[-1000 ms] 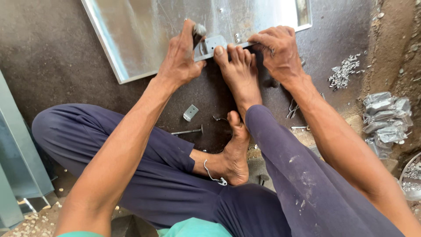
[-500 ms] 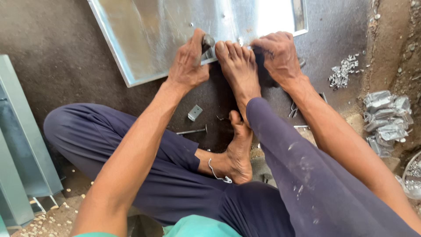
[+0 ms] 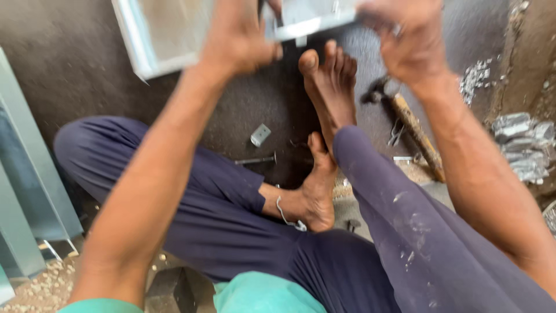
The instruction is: The person sits on the floor and assembles metal frames by attaching small metal brackets using a hammer and nails. They repeatedly position the brackets, hammer the nails, and stack the completed frames.
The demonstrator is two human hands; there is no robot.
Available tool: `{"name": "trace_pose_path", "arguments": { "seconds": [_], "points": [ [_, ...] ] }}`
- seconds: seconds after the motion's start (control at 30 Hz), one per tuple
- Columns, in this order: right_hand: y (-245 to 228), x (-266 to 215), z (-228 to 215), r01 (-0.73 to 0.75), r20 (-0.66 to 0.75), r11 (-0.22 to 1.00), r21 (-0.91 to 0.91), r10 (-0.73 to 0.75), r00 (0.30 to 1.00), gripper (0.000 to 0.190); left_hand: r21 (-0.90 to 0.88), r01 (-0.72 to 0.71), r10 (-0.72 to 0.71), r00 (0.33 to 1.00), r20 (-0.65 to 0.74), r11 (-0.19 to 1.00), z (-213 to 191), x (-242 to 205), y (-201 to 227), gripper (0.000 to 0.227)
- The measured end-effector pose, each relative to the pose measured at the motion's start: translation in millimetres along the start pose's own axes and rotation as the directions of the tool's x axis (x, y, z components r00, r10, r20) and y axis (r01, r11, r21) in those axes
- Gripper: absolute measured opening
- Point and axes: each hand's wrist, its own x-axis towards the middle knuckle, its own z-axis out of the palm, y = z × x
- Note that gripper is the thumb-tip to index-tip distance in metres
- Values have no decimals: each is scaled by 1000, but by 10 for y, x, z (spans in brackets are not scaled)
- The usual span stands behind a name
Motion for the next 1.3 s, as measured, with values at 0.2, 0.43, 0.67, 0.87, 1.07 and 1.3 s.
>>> {"name": "trace_pose_path", "arguments": {
  "seconds": [0.2,0.43,0.67,0.87,1.07,1.3],
  "points": [
    [-51,-38,261,-128,49,992,-4,128,991,7,508,-243,357,924,-140,827,348,-98,-554,59],
    [97,-226,421,-137,5,990,16,137,991,20,519,-229,338,933,-125,824,339,-53,-597,63],
    [39,-238,387,-147,28,989,-24,148,989,24,522,-216,323,939,-122,825,394,-65,-737,59],
    [48,-167,482,-193,26,981,6,193,981,21,533,-185,291,949,-122,826,375,-55,-590,64],
    [-685,21,-191,-318,-9,942,-110,319,948,28,18,158,-138,912,-385,987,364,-121,-453,43],
    [-1063,290,705,-327,54,910,-255,351,935,34,266,-149,235,915,-328,952,256,-260,-500,28]
  ]
}}
